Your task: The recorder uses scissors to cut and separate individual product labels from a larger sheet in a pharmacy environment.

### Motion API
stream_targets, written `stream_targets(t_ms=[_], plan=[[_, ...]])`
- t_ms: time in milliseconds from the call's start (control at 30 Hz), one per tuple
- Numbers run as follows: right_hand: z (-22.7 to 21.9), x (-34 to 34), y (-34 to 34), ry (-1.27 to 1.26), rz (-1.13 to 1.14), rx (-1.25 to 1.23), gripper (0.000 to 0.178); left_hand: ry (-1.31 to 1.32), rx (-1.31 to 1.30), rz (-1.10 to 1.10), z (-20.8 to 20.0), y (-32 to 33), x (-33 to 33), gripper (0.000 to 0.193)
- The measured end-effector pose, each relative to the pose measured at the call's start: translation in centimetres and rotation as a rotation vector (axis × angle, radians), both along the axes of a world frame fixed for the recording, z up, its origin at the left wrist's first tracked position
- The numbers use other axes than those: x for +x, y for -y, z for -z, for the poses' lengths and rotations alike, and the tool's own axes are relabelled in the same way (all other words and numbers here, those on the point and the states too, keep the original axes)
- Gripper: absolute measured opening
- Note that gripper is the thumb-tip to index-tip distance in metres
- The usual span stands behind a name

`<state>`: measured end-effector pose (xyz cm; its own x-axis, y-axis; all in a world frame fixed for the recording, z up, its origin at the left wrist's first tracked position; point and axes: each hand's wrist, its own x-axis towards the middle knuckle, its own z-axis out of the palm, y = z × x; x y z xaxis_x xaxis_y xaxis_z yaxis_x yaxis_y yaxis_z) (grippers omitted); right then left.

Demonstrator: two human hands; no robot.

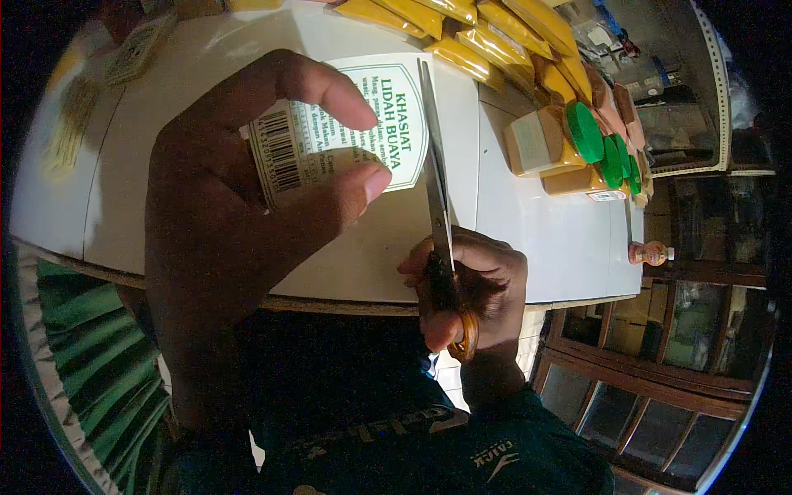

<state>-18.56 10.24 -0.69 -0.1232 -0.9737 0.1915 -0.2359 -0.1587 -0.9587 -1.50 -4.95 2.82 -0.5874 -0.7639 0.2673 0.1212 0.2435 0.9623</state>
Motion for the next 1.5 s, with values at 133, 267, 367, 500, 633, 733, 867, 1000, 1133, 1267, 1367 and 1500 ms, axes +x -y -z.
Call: stream_targets(t_ms=[133,267,367,500,633,733,867,1000,1133,1267,1367,1500], plan=[[-0.3,0.1,0.0,-0.018,0.023,0.004,0.069,0.031,0.057,0.018,-0.7,-0.1,0.2,0.028],[0.3,0.2,0.0,-0.013,0.030,-0.004,0.067,0.118,0.044,0.031,-0.6,0.3,0.5,0.029],[-0.1,0.5,0.2,0.003,0.034,-0.025,0.065,0.081,0.143,0.071,-1.0,0.4,0.5,0.028],[-0.8,1.0,0.5,-0.022,0.118,0.023,0.017,0.121,-0.018,0.087,-0.5,1.0,0.8,0.028],[-0.8,1.3,0.4,-0.012,0.169,0.061,0.032,0.158,-0.017,0.073,-1.2,1.0,0.8,0.029],[-0.1,0.2,0.2,0.005,0.007,0.009,0.061,0.152,0.019,0.073,-1.1,1.1,0.9,0.029],[-0.4,0.3,0.1,0.075,0.023,0.027,0.060,0.162,-0.011,0.099,-0.7,1.5,0.8,0.029],[-0.4,0.5,0.2,0.046,0.012,0.011,0.058,0.168,0.056,0.101,-1.4,1.4,1.1,0.028],[0.1,0.7,0.2,0.121,0.048,-0.024,0.057,0.170,0.009,0.141,-1.2,1.7,1.0,0.029],[-0.1,0.4,0.1,0.049,0.030,-0.013,0.057,0.132,0.099,0.159,-1.1,1.7,1.0,0.029],[-0.2,0.4,-0.2,-0.003,0.055,0.088,0.059,0.129,0.036,0.159,-1.0,2.0,1.1,0.029],[0.3,0.4,0.0,0.062,0.041,0.025,0.058,0.178,0.032,0.167,-1.0,2.3,1.3,0.029]])
